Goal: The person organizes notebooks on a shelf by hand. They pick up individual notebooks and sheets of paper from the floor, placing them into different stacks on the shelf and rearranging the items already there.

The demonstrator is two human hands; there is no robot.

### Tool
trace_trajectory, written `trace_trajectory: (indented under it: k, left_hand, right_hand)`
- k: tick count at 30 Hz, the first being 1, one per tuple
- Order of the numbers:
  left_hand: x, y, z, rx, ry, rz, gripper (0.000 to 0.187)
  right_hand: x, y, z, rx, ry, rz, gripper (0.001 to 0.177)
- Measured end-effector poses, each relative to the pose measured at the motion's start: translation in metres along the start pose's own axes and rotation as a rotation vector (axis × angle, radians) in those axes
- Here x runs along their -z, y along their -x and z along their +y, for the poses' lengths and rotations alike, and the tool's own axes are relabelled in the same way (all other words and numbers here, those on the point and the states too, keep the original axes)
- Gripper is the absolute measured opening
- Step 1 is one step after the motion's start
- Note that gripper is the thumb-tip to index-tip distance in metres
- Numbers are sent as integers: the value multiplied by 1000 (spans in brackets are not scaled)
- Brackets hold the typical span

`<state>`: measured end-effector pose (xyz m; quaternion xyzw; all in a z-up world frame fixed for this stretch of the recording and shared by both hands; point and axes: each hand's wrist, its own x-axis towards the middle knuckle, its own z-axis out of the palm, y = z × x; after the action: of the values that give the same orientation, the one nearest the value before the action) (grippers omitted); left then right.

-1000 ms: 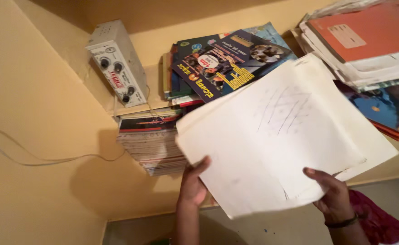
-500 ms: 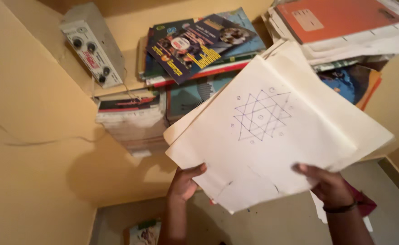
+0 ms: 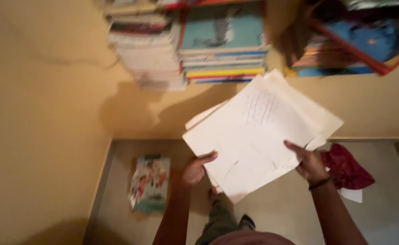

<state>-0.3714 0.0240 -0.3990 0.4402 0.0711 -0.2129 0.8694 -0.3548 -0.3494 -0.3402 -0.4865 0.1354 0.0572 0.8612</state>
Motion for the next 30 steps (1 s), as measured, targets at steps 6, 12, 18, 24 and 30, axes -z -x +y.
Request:
trace_trajectory:
  k: [6,12,18,24,30]
  left_hand:
    - [21,80,-34,13,-87,244,28]
    - [63,155,-87,-231,216,324,33]
    - [124,186,-148,-362,514,562,47]
    - [196,211,-204,-448,612,774,57]
    - [264,219,-209,-385,675,974,59]
  right_hand:
    - [-42,7,19,-50,130,-211,53]
    - [-79,3,99,-279,272,-273,47]
    - [-101,15,193,-612,361,-432,67]
    - [-145,42,243,-763,525,-673,67]
    - [-169,41,297,-790,673,-663,69]
